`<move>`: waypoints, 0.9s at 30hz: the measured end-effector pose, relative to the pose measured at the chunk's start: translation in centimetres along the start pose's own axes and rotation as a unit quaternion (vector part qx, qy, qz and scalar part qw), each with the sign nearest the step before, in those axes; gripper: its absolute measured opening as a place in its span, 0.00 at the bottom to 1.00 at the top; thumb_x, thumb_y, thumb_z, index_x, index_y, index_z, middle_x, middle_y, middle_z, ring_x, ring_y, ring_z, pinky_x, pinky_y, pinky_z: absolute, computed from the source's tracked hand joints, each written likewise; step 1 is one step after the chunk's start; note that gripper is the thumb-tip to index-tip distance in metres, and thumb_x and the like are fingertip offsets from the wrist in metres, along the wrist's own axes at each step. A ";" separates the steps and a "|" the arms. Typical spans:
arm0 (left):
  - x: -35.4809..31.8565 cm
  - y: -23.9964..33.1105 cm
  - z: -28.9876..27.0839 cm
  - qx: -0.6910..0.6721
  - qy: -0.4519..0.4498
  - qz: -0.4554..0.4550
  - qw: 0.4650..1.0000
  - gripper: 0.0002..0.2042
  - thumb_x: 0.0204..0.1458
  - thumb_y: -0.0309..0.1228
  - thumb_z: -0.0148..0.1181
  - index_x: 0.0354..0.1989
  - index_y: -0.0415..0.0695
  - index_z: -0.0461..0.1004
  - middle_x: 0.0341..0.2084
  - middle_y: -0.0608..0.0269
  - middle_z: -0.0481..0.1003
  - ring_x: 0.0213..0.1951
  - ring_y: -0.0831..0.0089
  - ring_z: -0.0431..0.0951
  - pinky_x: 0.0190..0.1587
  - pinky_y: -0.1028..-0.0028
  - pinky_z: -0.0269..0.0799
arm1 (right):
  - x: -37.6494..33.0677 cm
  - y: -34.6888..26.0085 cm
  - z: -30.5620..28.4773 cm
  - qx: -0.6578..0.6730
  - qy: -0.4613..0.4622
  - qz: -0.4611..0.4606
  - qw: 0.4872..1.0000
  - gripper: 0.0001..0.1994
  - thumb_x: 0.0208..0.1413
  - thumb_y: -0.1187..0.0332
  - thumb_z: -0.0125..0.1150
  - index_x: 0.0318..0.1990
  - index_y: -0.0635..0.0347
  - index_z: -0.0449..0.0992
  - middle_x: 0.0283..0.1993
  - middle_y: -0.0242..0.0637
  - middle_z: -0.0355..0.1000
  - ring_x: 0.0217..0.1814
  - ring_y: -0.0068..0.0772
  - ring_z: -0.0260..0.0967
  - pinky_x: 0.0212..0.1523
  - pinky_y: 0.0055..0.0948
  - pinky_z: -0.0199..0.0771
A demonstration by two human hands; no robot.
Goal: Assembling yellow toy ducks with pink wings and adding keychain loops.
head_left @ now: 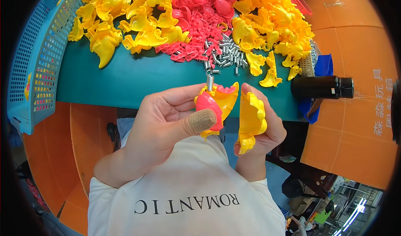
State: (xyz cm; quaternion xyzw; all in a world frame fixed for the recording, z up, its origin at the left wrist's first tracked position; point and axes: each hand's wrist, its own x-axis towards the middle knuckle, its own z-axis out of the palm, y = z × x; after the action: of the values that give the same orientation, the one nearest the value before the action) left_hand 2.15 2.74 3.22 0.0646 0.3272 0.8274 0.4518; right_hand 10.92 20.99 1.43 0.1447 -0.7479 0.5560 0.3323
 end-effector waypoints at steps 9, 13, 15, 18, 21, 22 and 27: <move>-0.1 -0.4 -0.2 0.020 -0.018 0.029 0.999 0.27 0.51 0.26 0.63 0.58 0.29 0.62 0.48 0.51 0.73 0.47 0.70 0.76 0.50 0.72 0.75 | 0.4 0.0 0.2 -0.067 -0.024 -0.019 0.997 0.34 0.35 0.65 0.77 0.53 0.67 0.71 0.50 0.59 0.72 0.56 0.56 0.69 0.56 0.49 0.69; 0.0 -0.3 0.0 0.027 -0.026 0.039 0.999 0.27 0.52 0.26 0.63 0.58 0.29 0.62 0.48 0.51 0.73 0.47 0.70 0.76 0.51 0.72 0.75 | 0.6 -0.2 0.1 -0.120 -0.052 -0.028 0.991 0.35 0.33 0.63 0.77 0.53 0.65 0.72 0.50 0.57 0.72 0.55 0.56 0.70 0.55 0.49 0.70; 0.1 -0.4 -0.1 0.029 -0.028 0.047 0.998 0.27 0.52 0.26 0.63 0.58 0.29 0.62 0.49 0.51 0.73 0.47 0.70 0.76 0.51 0.72 0.74 | 0.6 0.1 0.2 -0.123 -0.056 -0.035 0.990 0.35 0.33 0.62 0.77 0.53 0.65 0.72 0.50 0.57 0.72 0.54 0.56 0.70 0.55 0.49 0.70; 0.0 -0.4 -0.1 0.027 -0.030 0.042 0.998 0.26 0.52 0.25 0.63 0.58 0.29 0.63 0.49 0.51 0.72 0.48 0.70 0.76 0.52 0.73 0.74 | 0.7 0.2 0.6 -0.138 -0.063 -0.051 0.987 0.35 0.33 0.62 0.77 0.53 0.64 0.72 0.50 0.57 0.72 0.54 0.56 0.70 0.55 0.49 0.70; -0.3 -0.2 -0.1 0.049 -0.029 0.034 0.998 0.27 0.52 0.24 0.63 0.59 0.30 0.62 0.50 0.51 0.72 0.48 0.70 0.75 0.51 0.74 0.74 | 0.5 0.1 0.9 -0.137 -0.055 -0.046 0.988 0.35 0.33 0.63 0.77 0.53 0.63 0.72 0.50 0.56 0.73 0.54 0.56 0.71 0.55 0.49 0.70; -0.5 -0.2 -0.1 0.033 -0.050 0.034 0.998 0.27 0.52 0.23 0.62 0.60 0.32 0.62 0.50 0.52 0.72 0.48 0.71 0.76 0.51 0.75 0.74 | 0.3 0.0 0.9 -0.123 -0.044 -0.033 0.991 0.35 0.34 0.63 0.78 0.53 0.63 0.72 0.50 0.56 0.73 0.53 0.55 0.71 0.55 0.49 0.70; -0.7 0.1 -1.2 0.032 -0.101 -0.019 0.994 0.25 0.50 0.19 0.62 0.59 0.39 0.66 0.46 0.54 0.75 0.46 0.74 0.76 0.50 0.76 0.74 | -1.3 0.7 1.2 -0.026 0.003 -0.029 0.999 0.34 0.34 0.65 0.79 0.52 0.61 0.72 0.49 0.57 0.73 0.53 0.55 0.72 0.55 0.50 0.70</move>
State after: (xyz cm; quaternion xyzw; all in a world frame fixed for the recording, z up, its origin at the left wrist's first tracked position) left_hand 1.99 1.58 2.49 0.1558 0.3079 0.7967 0.4962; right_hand 11.03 19.89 -0.15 0.1561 -0.7564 0.5272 0.3543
